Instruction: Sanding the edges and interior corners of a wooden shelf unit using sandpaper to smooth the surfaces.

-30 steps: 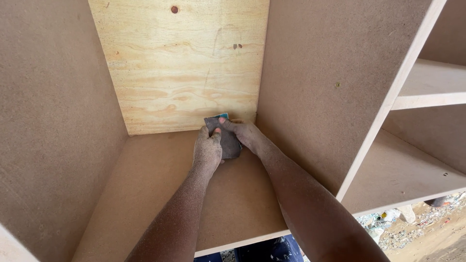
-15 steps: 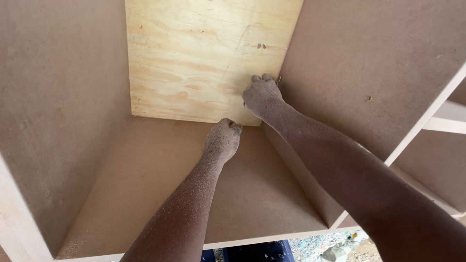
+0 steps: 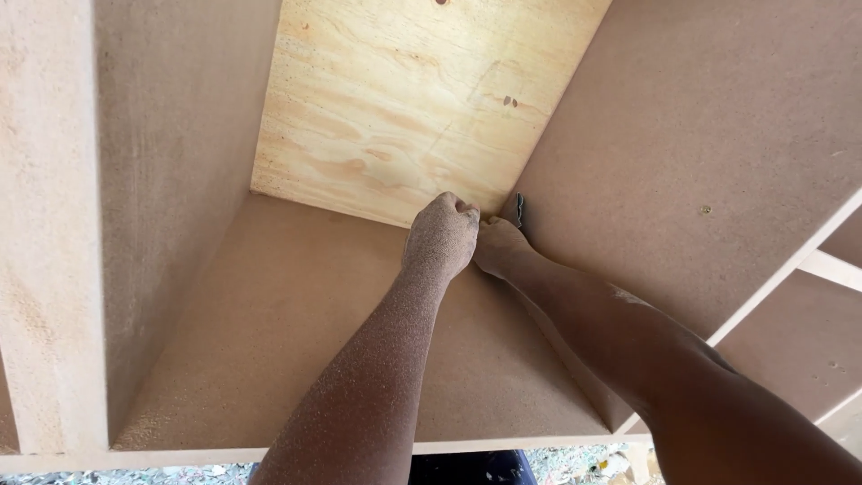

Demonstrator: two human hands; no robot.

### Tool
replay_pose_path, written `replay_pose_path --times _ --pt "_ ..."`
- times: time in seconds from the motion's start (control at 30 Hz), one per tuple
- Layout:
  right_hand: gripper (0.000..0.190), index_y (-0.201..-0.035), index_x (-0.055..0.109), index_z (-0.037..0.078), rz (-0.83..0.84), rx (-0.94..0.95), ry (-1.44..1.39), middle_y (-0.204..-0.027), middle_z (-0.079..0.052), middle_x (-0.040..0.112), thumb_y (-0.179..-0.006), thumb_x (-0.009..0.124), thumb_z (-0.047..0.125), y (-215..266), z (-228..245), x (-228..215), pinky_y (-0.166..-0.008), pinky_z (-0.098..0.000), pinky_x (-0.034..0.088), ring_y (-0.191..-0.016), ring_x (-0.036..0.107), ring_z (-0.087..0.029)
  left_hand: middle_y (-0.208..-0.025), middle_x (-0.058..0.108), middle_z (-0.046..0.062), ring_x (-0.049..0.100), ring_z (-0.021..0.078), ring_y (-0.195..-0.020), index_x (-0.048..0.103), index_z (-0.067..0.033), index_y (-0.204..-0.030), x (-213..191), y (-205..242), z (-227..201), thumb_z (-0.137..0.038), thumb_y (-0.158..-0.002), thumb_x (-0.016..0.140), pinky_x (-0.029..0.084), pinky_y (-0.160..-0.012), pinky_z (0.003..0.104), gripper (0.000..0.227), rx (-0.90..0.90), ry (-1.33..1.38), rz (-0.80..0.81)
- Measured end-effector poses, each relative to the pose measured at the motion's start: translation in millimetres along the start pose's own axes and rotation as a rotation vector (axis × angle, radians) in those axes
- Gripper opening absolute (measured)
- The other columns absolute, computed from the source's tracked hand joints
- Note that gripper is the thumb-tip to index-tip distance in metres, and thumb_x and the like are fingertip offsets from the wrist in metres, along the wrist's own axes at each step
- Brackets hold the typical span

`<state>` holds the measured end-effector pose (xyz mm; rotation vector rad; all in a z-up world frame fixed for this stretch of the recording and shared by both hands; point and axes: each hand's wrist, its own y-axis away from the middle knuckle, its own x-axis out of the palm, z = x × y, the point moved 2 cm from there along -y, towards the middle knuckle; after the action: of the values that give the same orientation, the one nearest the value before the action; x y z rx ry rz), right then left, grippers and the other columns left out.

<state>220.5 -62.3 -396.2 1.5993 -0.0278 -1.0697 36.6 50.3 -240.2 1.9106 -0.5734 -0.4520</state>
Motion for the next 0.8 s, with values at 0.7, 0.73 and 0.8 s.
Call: replay_pose_path --times 0.7,0.73,0.8 --pt "0.031 -0.086 0.08 0.02 0.254 0.178 -0.198 -0.088 -0.002 0.078 -0.092 0.05 0.014 -17.4 13.2 17.9 -0.07 -0.0474 0.048 -0.089 0.072 -0.027 -0.127 0.073 0.012 0.062 0.0326 -0.131 0.067 -0.0183 -0.132 -5.2 3.7 14.2 -0.052 -0.098 0.049 0.049 -0.11 0.05 0.051 -0.079 -0.106 0.034" --pt "0.031 -0.086 0.08 0.02 0.243 0.181 -0.199 -0.088 -0.002 0.078 -0.092 0.05 0.014 -16.8 14.5 7.7 -0.07 -0.0474 0.048 -0.089 0.072 -0.027 -0.127 0.073 0.012 0.062 0.0326 -0.131 0.067 -0.0183 -0.132 -7.3 5.1 13.1 -0.052 -0.098 0.049 0.049 -0.11 0.05 0.051 -0.075 -0.112 0.025" --pt "0.031 -0.094 0.08 0.017 0.374 0.289 -0.342 -0.089 -0.003 0.076 -0.093 0.049 0.012 -5.0 22.2 -8.2 -0.06 -0.0485 0.052 -0.087 0.071 -0.027 -0.126 0.073 0.014 0.062 0.0342 -0.131 0.067 -0.0164 -0.132 -6.8 14.0 12.5 -0.05 -0.099 0.05 0.049 -0.111 0.051 0.05 -0.055 -0.162 0.044"
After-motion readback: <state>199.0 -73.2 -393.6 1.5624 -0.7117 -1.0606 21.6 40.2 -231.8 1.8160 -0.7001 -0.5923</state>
